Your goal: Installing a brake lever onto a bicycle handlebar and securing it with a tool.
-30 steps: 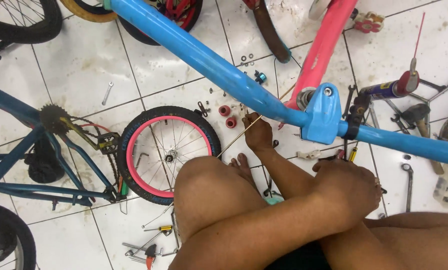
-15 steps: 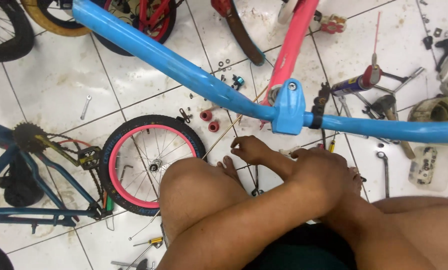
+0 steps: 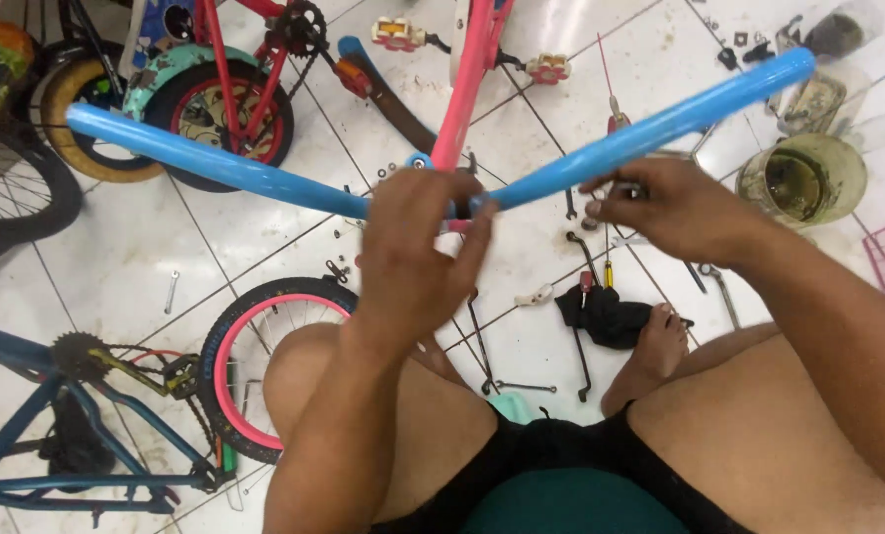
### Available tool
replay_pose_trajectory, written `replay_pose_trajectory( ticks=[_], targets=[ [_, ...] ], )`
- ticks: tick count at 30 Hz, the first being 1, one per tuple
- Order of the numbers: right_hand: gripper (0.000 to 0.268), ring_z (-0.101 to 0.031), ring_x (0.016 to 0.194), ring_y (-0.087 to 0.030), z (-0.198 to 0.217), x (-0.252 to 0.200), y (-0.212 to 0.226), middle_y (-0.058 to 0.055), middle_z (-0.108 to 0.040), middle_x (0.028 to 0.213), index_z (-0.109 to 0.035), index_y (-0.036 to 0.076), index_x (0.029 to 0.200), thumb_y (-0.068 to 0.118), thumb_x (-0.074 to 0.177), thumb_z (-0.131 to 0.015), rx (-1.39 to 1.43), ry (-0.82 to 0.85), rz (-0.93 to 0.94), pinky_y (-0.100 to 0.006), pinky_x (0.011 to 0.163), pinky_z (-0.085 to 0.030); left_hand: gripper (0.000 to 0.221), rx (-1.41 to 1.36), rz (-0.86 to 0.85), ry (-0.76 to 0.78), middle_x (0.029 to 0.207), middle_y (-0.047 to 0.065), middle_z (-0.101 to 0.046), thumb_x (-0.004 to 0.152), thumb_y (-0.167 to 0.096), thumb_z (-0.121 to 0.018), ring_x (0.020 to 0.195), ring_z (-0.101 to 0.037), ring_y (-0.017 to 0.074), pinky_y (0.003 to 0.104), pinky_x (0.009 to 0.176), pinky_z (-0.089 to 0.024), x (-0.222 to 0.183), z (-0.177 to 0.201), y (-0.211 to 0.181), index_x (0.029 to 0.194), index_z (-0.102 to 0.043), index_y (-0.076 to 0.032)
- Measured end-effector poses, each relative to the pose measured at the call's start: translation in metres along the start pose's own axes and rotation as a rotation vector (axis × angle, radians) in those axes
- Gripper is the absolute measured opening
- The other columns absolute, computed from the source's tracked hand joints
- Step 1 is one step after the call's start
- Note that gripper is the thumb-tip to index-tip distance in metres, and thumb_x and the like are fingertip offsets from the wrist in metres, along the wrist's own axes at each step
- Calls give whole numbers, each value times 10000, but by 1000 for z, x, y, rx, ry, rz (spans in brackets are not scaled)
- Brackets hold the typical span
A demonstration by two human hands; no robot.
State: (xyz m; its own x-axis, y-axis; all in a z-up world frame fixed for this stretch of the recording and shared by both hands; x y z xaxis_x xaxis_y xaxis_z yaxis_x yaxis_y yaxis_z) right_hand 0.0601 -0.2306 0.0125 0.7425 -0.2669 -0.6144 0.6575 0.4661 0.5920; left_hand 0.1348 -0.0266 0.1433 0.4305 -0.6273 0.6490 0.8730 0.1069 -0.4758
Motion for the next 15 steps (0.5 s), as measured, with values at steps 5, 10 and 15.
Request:
replay_pose_trajectory(
  ticks=[5, 10, 15],
  targets=[
    [452, -508, 650, -119, 35, -35, 15, -23, -574, 960, -588, 91, 1363, 123, 926, -694, 534, -227, 227, -257, 538, -408, 1094, 256, 282, 412, 1591, 163, -416, 694, -283, -934, 1556, -234, 418, 646, 1267, -48, -25, -37, 51, 1566, -321, -37],
    [422, -341, 572, -69, 42, -56, 2, -16, -457, 860, -488, 34, 1363, 170, 975, -583, 926, -131, 321, -235, 476, -274, 746, 385, 226, 422, 1355, 129, -607, 780, -313, -857, 1404, -459, 382, 608, 1220, -152, -26, -45, 46, 1388, -539, -21],
    [165, -334, 553, -55, 60, -58, -18, 7, -505, 758, -560, 163, 1034, 308, 1101, -518, 1185, -187, 352, -214, 486, -252, 519, 418, 216, 372, 1204, 126, -688, 845, -319, -811, 1376, -505, 367, 573, 1196, -191, -22, -46, 47, 1241, -617, -45]
  ],
)
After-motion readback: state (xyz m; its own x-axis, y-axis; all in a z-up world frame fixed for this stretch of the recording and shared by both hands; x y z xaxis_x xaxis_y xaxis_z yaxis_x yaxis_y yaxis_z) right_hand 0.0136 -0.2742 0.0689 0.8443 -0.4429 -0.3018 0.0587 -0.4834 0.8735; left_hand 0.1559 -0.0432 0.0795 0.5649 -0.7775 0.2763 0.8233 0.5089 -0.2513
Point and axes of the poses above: each hand's wrist, its own x-axis towards the middle knuckle, its own z-axis out of the back of the hand, y = z × x, the point moved 9 cm from there along x, towards the middle knuckle
